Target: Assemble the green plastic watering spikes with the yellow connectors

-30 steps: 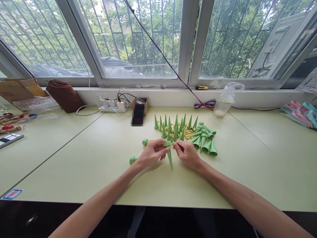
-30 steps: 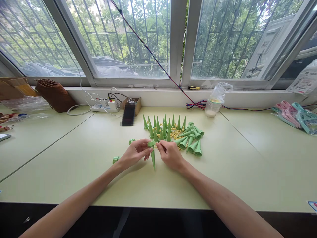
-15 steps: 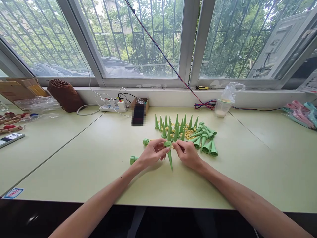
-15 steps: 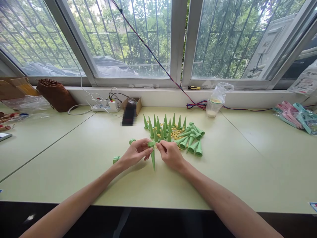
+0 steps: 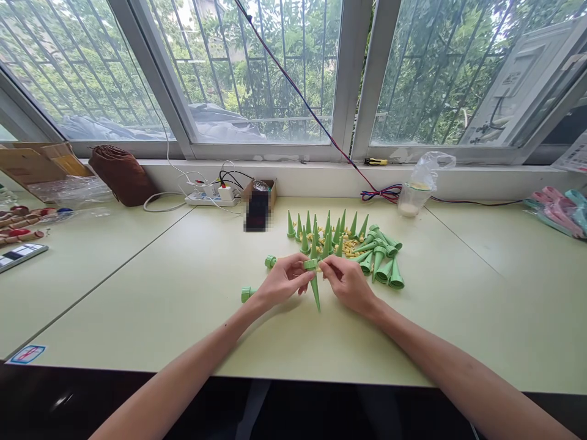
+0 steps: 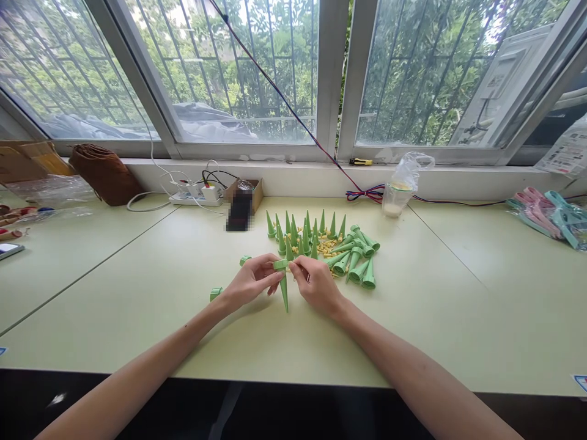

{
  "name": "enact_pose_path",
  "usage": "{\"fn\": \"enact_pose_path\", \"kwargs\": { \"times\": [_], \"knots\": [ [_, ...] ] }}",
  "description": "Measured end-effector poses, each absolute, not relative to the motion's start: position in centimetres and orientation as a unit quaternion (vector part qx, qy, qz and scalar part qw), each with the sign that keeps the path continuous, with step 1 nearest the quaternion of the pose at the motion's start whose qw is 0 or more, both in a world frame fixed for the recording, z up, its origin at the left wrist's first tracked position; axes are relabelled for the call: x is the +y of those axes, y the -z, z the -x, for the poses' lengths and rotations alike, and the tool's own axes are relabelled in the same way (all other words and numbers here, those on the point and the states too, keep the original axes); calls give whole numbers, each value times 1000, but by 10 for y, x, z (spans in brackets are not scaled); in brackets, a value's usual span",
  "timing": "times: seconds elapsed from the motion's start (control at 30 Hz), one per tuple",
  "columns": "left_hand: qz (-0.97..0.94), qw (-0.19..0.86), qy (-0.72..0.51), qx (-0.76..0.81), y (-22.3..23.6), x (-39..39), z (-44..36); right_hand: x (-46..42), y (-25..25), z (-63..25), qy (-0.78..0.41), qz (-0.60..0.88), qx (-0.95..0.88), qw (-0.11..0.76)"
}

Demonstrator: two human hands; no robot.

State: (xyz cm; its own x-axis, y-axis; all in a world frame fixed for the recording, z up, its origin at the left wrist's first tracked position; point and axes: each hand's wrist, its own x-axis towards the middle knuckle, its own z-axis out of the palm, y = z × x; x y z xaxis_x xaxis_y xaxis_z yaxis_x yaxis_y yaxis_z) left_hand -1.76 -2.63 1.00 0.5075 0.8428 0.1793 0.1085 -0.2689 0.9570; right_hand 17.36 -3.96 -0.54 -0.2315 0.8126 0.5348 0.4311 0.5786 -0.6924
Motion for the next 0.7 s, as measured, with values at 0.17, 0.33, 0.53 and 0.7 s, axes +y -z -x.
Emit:
{"fn": "enact_pose_path", "kwargs": {
  "times": [0.17, 0.33, 0.53, 0.7],
  "knots": [
    [-699, 508, -371, 339, -9, -25, 17, -40, 4, -173, -224, 409, -745, 477],
    [-689, 509, -384, 345, -8, -24, 17, -40, 6, -173, -238, 403, -743, 479],
    [-671, 515, -395, 359, -12, -26, 17, -39, 8, -172, -220, 391, -762, 467],
    [-658, 532, -387, 366, -16, -28, 17, -36, 12, -174, -206, 396, -769, 457]
  ]
}}
